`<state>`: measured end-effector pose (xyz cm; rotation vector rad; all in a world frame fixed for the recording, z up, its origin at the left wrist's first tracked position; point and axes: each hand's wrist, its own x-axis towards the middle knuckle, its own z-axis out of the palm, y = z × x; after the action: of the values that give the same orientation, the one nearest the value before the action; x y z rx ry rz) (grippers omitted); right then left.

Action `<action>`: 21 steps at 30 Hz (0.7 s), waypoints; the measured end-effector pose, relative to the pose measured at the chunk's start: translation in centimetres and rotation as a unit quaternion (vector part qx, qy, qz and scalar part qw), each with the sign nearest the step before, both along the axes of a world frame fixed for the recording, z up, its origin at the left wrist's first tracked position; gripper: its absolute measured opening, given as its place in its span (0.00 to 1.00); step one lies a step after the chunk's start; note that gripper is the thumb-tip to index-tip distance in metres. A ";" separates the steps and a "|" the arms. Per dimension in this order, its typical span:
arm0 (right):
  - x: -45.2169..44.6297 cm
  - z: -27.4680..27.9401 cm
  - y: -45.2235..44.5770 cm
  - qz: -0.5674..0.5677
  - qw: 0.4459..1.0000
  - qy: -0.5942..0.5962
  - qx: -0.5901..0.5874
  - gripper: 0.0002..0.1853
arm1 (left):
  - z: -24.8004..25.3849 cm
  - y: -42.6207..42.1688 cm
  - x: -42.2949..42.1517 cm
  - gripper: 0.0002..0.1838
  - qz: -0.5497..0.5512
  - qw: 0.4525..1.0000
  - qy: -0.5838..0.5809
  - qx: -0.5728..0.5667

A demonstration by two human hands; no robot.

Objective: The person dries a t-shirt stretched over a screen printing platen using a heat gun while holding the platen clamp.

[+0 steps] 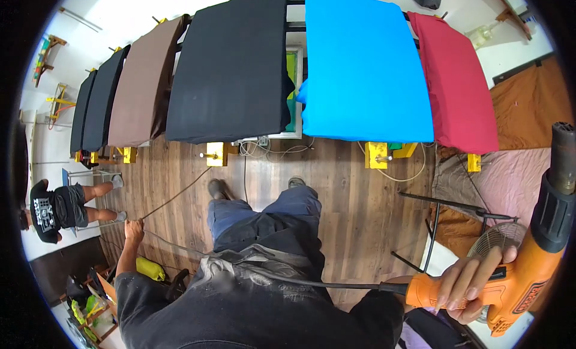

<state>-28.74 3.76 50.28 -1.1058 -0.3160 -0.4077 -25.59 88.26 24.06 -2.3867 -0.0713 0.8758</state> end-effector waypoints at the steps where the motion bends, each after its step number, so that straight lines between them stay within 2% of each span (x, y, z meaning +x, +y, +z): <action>1: 0.0 -0.4 1.2 -0.015 1.000 -0.024 0.013 0.36 | -0.5 1.0 1.0 0.13 -0.010 0.999 0.017 0.025; 3: -0.4 -0.5 3.6 -0.036 0.998 -0.037 0.022 0.36 | -1.4 2.5 3.1 0.16 -0.031 0.995 0.052 0.075; 6: -0.3 -0.8 8.0 -0.068 0.995 -0.054 0.040 0.37 | -1.6 3.9 6.4 0.20 0.029 0.990 0.118 0.076; 7: -0.2 -0.9 9.8 -0.081 0.994 -0.059 0.046 0.38 | -2.5 6.9 6.6 0.17 -0.002 0.997 0.071 0.040; 10: 0.3 -1.6 15.4 -0.126 0.987 -0.078 0.059 0.39 | -2.9 12.2 9.2 0.11 -0.008 0.998 0.038 -0.055; 11: 0.5 -1.8 17.3 -0.138 0.986 -0.078 0.046 0.39 | -2.9 13.9 10.1 0.06 -0.028 0.994 0.006 -0.110; 12: 0.7 -2.0 19.4 -0.143 0.986 -0.077 0.048 0.39 | -3.5 16.2 11.5 0.06 -0.054 0.991 0.018 -0.124; 14: 1.0 -2.4 23.4 -0.170 0.981 -0.078 0.043 0.39 | -4.6 20.7 13.4 0.05 -0.103 0.982 0.046 -0.154; 18: 0.3 -0.9 30.4 -0.217 0.972 -0.070 0.057 0.36 | -3.2 25.8 15.9 0.12 -0.131 0.966 0.064 -0.213; 21: -1.1 0.4 34.5 -0.233 0.971 -0.049 0.028 0.35 | -2.8 27.4 17.5 0.15 -0.109 0.966 0.113 -0.204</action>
<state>-29.80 38.25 50.71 -1.1041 -0.1257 -0.8849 -8.07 115.62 21.27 -2.5780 0.4978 1.1341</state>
